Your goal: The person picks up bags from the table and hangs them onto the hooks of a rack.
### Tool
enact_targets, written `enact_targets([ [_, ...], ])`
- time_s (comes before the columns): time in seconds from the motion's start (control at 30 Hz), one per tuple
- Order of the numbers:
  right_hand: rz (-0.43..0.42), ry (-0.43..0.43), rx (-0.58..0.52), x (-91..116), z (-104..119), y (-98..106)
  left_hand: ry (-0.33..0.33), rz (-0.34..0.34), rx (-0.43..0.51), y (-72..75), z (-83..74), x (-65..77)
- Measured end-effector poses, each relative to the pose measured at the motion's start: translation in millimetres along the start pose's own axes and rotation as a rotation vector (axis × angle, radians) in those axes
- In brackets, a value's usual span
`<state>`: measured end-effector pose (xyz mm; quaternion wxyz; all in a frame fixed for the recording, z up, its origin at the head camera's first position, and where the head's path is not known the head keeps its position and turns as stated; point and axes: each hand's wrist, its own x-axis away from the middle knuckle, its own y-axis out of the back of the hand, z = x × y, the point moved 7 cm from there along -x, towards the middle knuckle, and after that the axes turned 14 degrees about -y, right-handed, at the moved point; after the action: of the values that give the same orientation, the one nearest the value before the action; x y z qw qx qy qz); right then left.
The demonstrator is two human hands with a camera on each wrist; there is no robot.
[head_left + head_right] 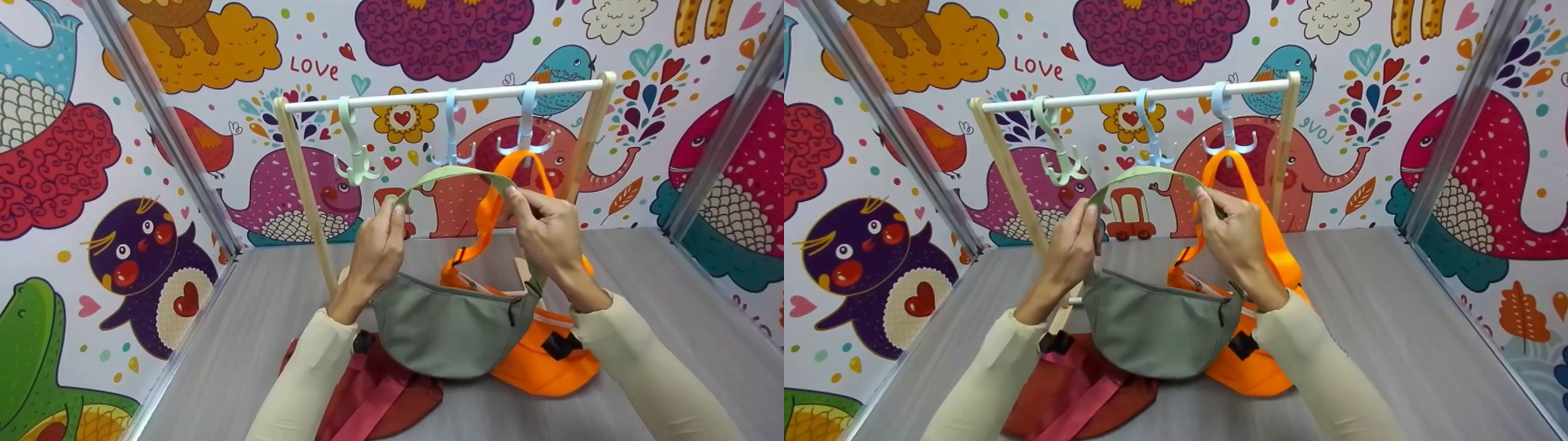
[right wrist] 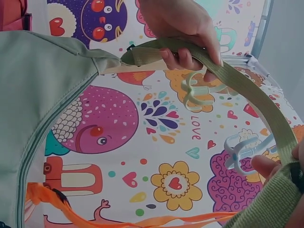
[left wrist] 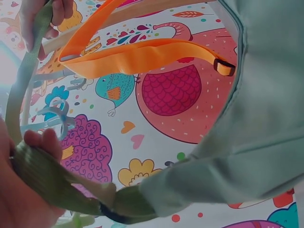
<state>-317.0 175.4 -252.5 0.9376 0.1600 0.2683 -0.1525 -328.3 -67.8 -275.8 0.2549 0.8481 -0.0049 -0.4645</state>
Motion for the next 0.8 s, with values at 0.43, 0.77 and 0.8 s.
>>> enact_targets([
  [0.43,0.016,-0.073,-0.051,-12,-3,-4,0.051,0.016,0.021,-6.5,-0.6,-12.6],
  [0.77,0.038,-0.071,-0.067,-18,-6,-9,0.071,0.018,-0.009,-9.4,1.6,-16.8],
  [0.8,0.042,-0.076,-0.063,-18,-6,-10,0.074,0.018,-0.013,-9.4,1.8,-17.3],
])
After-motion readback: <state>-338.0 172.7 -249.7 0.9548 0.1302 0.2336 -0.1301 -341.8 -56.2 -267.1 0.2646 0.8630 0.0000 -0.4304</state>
